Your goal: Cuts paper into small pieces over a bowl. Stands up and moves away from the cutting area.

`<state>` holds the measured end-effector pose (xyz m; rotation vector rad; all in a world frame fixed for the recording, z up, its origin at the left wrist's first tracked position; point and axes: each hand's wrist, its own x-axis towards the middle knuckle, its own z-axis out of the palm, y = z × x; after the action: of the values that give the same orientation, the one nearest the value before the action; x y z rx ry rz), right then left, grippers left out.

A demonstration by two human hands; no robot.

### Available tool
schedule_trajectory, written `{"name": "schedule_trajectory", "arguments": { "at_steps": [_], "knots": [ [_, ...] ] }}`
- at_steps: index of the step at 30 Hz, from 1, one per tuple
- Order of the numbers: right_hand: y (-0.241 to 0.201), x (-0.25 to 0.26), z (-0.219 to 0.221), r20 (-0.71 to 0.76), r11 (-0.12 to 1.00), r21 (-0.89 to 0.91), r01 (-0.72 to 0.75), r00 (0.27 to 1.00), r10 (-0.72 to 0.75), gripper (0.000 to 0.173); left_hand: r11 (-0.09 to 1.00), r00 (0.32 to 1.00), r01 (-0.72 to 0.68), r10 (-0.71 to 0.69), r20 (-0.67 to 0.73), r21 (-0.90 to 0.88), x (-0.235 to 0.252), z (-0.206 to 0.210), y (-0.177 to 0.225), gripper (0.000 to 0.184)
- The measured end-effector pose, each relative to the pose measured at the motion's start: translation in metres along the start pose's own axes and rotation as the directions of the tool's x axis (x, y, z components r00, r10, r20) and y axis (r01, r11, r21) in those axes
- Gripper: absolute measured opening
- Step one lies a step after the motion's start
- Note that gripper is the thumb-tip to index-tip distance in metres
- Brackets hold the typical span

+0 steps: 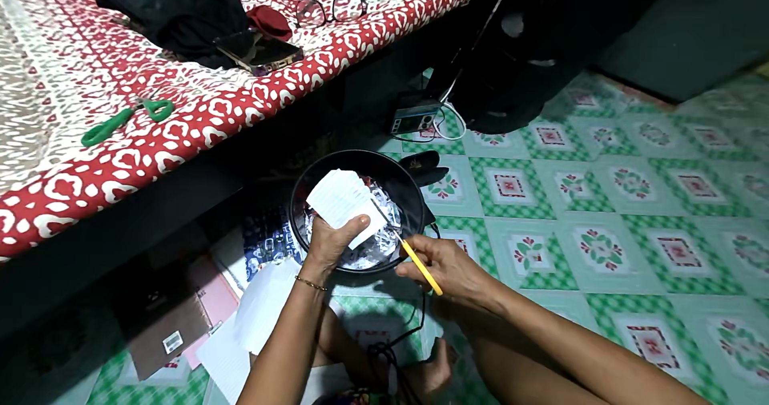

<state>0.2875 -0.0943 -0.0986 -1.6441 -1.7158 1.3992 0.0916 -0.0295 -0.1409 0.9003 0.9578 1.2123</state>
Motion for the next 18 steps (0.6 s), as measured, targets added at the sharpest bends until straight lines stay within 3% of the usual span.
{"name": "schedule_trajectory", "arguments": {
  "at_steps": [4,9,15,18],
  "knots": [
    [0.0028,0.0008,0.0020,-0.037,0.998,0.050,0.026,0.999,-0.024,0.034,1.000,1.000,0.021,-0.021,0.006,0.003,0.0005,-0.0002,0.0010,0.041],
    [0.0007,0.0014,-0.0011,0.016,1.000,0.004,-0.009,1.000,0.009,0.040,0.997,0.995,0.062,-0.066,0.079,0.050,0.0002,-0.0020,0.0019,0.049],
    [0.0033,0.0027,0.0030,-0.046,0.997,0.065,0.028,0.999,-0.025,0.033,0.998,0.995,0.059,-0.060,0.085,0.018,0.0007,-0.0021,0.0010,0.047],
    [0.0013,0.0042,0.0024,-0.028,0.999,0.041,0.014,1.000,-0.013,0.038,0.996,0.987,0.077,-0.082,0.135,0.047,0.0006,-0.0034,0.0017,0.045]
  ]
}}
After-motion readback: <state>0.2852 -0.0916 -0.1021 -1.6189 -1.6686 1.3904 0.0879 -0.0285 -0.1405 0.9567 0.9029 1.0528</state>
